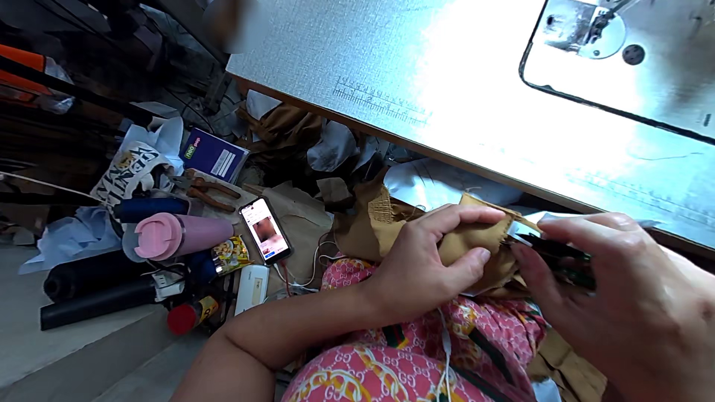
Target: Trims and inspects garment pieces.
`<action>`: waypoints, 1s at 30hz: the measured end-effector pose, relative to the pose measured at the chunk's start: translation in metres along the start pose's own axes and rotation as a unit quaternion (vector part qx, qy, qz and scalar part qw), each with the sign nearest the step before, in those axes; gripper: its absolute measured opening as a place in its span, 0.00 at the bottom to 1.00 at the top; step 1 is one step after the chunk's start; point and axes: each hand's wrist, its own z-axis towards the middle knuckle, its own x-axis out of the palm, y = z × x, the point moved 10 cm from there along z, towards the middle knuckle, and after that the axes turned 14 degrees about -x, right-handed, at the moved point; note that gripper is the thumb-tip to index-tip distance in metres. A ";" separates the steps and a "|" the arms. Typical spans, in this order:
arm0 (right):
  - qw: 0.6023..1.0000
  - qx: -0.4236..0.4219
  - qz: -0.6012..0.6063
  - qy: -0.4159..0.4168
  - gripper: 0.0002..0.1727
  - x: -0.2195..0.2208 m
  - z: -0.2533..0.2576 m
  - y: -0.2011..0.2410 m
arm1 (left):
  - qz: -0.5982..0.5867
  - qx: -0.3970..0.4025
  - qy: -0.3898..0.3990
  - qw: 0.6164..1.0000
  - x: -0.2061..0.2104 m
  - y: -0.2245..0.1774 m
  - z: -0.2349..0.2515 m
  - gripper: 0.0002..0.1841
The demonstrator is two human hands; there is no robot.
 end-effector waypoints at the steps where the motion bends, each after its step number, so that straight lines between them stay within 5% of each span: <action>1: 1.000 -0.002 -0.001 0.000 0.14 0.000 0.000 0.001 | 0.000 0.000 0.001 1.000 0.000 0.000 0.000 0.18; 5: 1.000 -0.005 0.026 -0.016 0.13 0.001 0.000 -0.001 | 0.004 -0.005 0.000 1.000 0.000 0.000 0.000 0.17; 8: 0.985 0.047 0.159 -0.041 0.14 0.010 -0.007 -0.017 | -0.006 -0.004 0.003 1.000 -0.001 -0.002 0.000 0.17; 12: 0.896 0.182 0.396 -0.089 0.13 0.031 -0.020 -0.038 | -0.033 -0.007 0.025 0.999 0.001 -0.007 0.001 0.18; 17: 0.975 0.079 0.184 -0.094 0.15 0.013 -0.018 -0.022 | -0.058 -0.034 0.032 0.997 0.002 -0.002 0.006 0.17; 22: 0.986 0.033 0.125 -0.105 0.14 0.004 -0.013 -0.013 | -0.052 -0.044 0.025 0.997 0.002 -0.002 0.007 0.16; 24: 0.966 0.080 0.221 -0.106 0.13 0.012 -0.017 -0.023 | -0.049 -0.040 0.022 0.998 0.002 -0.004 0.007 0.16; 27: 0.871 0.193 0.429 -0.140 0.06 0.026 -0.027 -0.045 | -0.048 -0.041 0.017 0.998 0.002 -0.001 0.009 0.16; 30: 0.826 0.218 0.494 -0.161 0.09 0.023 -0.032 -0.056 | -0.054 -0.061 0.014 0.997 0.001 0.007 0.011 0.16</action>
